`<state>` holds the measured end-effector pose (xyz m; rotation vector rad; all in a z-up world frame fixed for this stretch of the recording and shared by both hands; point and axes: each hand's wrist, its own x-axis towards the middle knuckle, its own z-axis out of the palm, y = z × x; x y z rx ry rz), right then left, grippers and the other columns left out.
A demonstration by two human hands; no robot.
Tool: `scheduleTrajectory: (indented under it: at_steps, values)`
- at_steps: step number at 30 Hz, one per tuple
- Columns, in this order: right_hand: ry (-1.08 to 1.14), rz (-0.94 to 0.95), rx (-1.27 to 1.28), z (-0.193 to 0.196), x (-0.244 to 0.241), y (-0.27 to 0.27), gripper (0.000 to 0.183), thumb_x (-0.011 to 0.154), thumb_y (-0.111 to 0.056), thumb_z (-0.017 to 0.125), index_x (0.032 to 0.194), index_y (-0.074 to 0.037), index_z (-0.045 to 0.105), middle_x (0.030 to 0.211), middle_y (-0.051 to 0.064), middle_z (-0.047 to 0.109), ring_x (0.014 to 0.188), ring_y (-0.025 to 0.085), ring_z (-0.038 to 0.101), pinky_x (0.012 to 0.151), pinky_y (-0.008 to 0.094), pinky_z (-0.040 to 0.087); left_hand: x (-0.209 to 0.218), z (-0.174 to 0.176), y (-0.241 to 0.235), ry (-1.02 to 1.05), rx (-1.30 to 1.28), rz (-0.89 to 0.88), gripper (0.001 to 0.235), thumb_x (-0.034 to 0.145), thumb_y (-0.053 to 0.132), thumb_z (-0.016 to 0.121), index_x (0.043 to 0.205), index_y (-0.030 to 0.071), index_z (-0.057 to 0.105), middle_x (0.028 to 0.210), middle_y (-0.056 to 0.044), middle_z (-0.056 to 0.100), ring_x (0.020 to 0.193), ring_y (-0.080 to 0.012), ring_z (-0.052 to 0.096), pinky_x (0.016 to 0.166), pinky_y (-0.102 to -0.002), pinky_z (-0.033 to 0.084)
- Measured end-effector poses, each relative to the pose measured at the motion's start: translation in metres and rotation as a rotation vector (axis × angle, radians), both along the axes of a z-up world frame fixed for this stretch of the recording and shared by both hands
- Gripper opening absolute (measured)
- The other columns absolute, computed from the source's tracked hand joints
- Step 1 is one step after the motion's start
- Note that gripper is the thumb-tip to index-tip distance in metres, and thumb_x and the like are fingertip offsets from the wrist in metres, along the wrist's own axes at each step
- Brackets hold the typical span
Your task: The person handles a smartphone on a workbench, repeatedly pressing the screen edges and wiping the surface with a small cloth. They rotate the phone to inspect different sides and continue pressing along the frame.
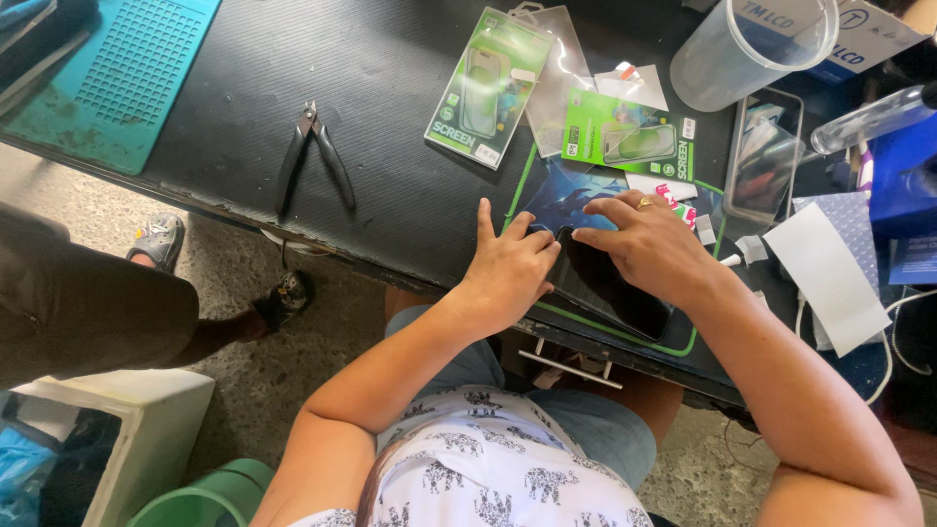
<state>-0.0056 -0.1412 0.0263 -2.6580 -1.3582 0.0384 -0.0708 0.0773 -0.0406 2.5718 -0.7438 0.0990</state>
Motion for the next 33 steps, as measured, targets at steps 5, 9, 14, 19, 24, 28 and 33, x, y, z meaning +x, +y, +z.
scheduleTrajectory:
  at_steps: [5, 9, 14, 19, 24, 28, 33]
  values:
    - [-0.018, 0.013, 0.008, 0.0, 0.001, 0.005, 0.039, 0.073, -0.001, 0.072, 0.109, -0.015, 0.079, 0.128, 0.009, 0.067, 0.115, 0.033, 0.062, 0.097, 0.045, 0.05, -0.001, 0.0, 0.001, -0.004, -0.013, -0.002, 0.054, 0.076, 0.027, 0.082, 0.124, 0.006, 0.068, 0.126, -0.005, 0.064, 0.135, -0.0332, 0.047, 0.111, -0.081, 0.015]
    - [0.002, -0.024, 0.044, -0.006, -0.001, 0.006, 0.044, 0.074, 0.001, 0.07, 0.116, -0.012, 0.075, 0.128, 0.01, 0.067, 0.115, 0.034, 0.062, 0.097, 0.044, 0.049, 0.001, 0.003, 0.0, 0.008, 0.018, -0.003, 0.054, 0.077, 0.028, 0.082, 0.124, 0.007, 0.068, 0.126, -0.006, 0.064, 0.134, -0.0338, 0.046, 0.109, -0.082, 0.016]
    - [0.099, -0.318, 0.34, -0.004, -0.031, -0.019, 0.045, 0.093, 0.0, 0.062, 0.137, -0.006, 0.065, 0.132, 0.015, 0.063, 0.122, 0.035, 0.061, 0.103, 0.044, 0.052, 0.009, 0.005, 0.021, -0.003, -0.163, -0.038, 0.041, 0.077, 0.021, 0.08, 0.116, 0.009, 0.071, 0.119, -0.005, 0.07, 0.127, -0.0328, 0.053, 0.108, -0.076, 0.023]
    - [0.037, -0.34, 0.201, -0.006, -0.087, -0.047, 0.052, 0.077, -0.02, 0.079, 0.124, -0.003, 0.068, 0.133, 0.018, 0.064, 0.122, 0.042, 0.058, 0.102, 0.05, 0.048, -0.006, -0.003, 0.036, -0.148, -0.202, -0.101, 0.015, 0.088, 0.012, 0.074, 0.103, 0.012, 0.075, 0.104, -0.002, 0.074, 0.119, -0.0254, 0.062, 0.117, -0.063, 0.033]
    - [0.0, -0.361, 0.17, -0.014, -0.103, -0.054, 0.058, 0.074, -0.024, 0.082, 0.125, -0.002, 0.068, 0.138, 0.021, 0.061, 0.124, 0.044, 0.057, 0.104, 0.05, 0.047, -0.029, -0.011, 0.027, -0.225, -0.165, -0.119, 0.017, 0.086, 0.007, 0.07, 0.102, 0.008, 0.074, 0.104, -0.003, 0.073, 0.118, -0.0251, 0.062, 0.118, -0.063, 0.032]
    - [-0.006, -0.361, 0.178, -0.014, -0.103, -0.055, 0.058, 0.073, -0.024, 0.082, 0.125, -0.002, 0.068, 0.137, 0.021, 0.062, 0.124, 0.044, 0.057, 0.104, 0.05, 0.048, -0.033, -0.011, 0.025, -0.311, -0.13, -0.099, 0.024, 0.085, 0.008, 0.069, 0.108, 0.007, 0.074, 0.108, -0.005, 0.072, 0.121, -0.0286, 0.061, 0.118, -0.064, 0.028]
    - [-0.013, -0.372, 0.196, -0.016, -0.104, -0.054, 0.057, 0.073, -0.023, 0.082, 0.125, -0.002, 0.069, 0.137, 0.022, 0.062, 0.123, 0.044, 0.057, 0.104, 0.05, 0.048, -0.036, -0.012, 0.027, -0.314, -0.063, -0.115, 0.029, 0.084, 0.009, 0.069, 0.112, 0.007, 0.073, 0.112, -0.006, 0.071, 0.125, -0.0304, 0.061, 0.119, -0.065, 0.027]
